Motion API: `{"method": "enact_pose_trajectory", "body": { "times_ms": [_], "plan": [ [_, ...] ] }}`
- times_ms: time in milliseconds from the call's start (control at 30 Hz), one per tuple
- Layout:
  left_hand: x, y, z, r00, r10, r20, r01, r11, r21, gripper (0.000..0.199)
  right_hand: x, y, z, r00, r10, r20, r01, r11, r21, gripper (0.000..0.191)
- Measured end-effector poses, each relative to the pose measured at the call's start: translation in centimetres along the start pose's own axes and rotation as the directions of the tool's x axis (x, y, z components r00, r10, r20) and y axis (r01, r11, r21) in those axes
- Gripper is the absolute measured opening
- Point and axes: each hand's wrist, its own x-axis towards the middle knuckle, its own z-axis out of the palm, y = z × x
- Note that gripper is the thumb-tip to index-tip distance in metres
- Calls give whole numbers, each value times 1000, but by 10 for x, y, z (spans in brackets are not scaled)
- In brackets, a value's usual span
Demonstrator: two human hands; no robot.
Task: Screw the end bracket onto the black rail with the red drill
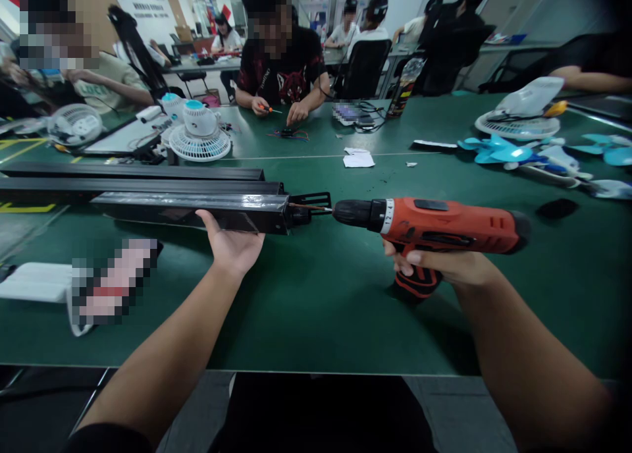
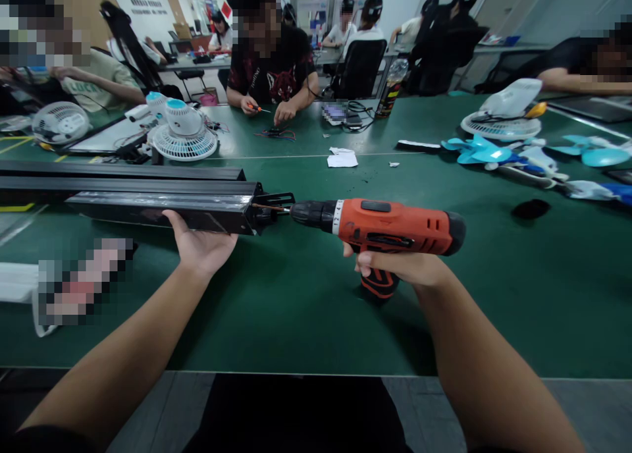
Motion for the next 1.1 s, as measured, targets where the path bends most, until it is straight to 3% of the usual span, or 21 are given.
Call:
{"method": "enact_pose_trajectory", "body": {
  "times_ms": [400, 1100],
  "plan": [
    [-6, -1, 10, 999, 22, -43, -22, 1000, 2, 85, 0, 0, 0, 1000, -2, -1, 2, 1000, -18, 25],
    [-8, -1, 12, 999, 25, -43, -23, 999, 46, 89, 0, -2, 1, 1000, -17, -10, 17, 999, -28, 27]
  ]
}}
